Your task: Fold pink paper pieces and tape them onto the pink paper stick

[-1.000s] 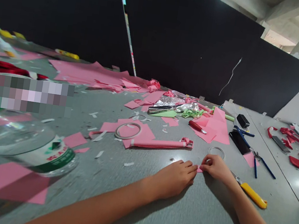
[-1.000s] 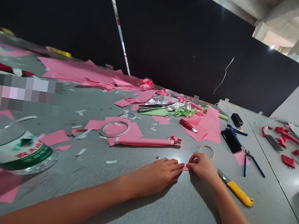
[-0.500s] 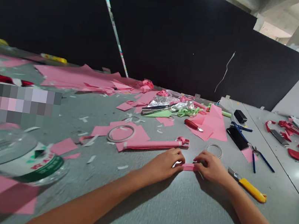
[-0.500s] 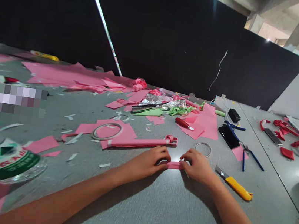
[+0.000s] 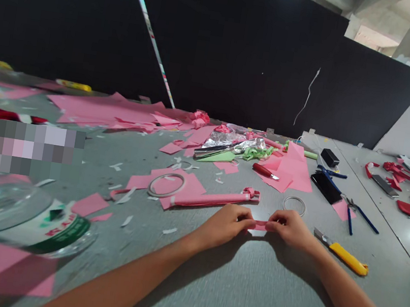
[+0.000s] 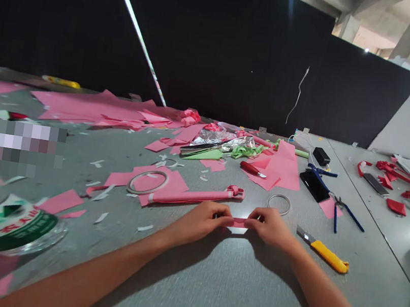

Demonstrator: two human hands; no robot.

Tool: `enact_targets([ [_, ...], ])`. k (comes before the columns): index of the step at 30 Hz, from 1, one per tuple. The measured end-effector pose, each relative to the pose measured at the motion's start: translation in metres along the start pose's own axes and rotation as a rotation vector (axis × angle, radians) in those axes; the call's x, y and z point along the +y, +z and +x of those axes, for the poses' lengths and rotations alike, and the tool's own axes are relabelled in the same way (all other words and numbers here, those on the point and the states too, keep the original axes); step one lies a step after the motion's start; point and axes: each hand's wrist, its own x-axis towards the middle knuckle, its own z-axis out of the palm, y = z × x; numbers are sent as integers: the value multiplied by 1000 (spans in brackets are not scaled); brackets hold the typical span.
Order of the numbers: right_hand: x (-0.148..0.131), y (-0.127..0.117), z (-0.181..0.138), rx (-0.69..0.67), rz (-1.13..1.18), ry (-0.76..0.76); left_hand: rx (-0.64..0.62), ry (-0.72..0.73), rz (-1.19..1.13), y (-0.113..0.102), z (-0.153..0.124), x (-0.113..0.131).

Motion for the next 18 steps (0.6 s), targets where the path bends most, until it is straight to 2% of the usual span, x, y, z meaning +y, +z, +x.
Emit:
enact_targets([
  [7,-8,-2,-2,36,327,69,124,38,-224,13,-5,3],
  [14,-10,10,-3,49,272,52,11,73,-152,17,-9,6],
  [18,-8,14,-4,38,292,68,16,109,-79,17,-8,3],
])
